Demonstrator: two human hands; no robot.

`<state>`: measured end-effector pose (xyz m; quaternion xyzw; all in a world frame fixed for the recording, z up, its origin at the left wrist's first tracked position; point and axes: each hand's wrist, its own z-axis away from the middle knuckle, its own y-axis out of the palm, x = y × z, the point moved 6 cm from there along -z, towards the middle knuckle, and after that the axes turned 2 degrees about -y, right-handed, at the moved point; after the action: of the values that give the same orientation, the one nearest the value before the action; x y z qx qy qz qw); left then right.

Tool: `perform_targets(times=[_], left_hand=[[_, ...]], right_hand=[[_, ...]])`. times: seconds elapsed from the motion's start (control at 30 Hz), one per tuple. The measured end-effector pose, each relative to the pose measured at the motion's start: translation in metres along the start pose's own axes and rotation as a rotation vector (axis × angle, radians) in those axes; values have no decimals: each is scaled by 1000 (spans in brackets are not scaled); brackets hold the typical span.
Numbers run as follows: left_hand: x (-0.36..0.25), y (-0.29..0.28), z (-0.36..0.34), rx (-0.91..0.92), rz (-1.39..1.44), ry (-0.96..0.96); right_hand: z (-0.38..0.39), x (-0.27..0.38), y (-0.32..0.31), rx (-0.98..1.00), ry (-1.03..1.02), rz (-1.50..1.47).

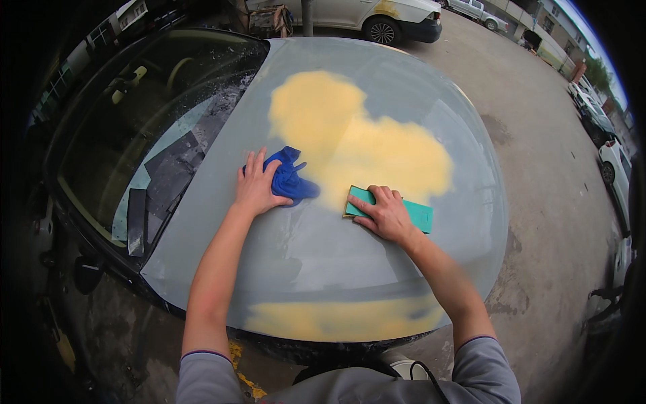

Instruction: The person sands a yellow spot on a car hood using a sanding block and wipes the surface with a blue cloth. They repeatedly dip the cloth in a bucket of water and continue sanding and wiping the same area.

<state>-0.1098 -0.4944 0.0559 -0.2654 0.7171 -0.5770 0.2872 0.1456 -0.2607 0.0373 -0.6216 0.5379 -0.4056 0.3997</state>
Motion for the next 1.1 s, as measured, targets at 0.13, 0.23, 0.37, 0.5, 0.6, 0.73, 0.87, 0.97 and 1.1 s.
perform_targets(times=[0.13,0.23,0.37,0.5,0.6,0.73,0.87,0.97,1.1], left_hand=[[3,12,-20,231,47,71],[-4,8,-29,411,-26,102],[1,5,-27,261,102,136],[21,18,-25,72,387,130],[-57,-28,-35,-128,551,163],[-85,-66,-58,-295,672,169],[-29,-58,-34,-332,619,42],[43,-23,-15,-371,540,-89],[130,12,32,-661,241,-157]], right_hand=[[1,2,1,-5,-35,13],[-2,5,-3,-4,-69,47],[9,14,-1,10,-115,16],[-3,40,8,-41,-136,-85],[-67,17,18,-119,-57,-77],[-97,13,41,-129,8,-72],[-39,68,30,-84,-172,-67],[-68,53,30,-100,-236,-59],[-141,9,45,-75,-76,-108]])
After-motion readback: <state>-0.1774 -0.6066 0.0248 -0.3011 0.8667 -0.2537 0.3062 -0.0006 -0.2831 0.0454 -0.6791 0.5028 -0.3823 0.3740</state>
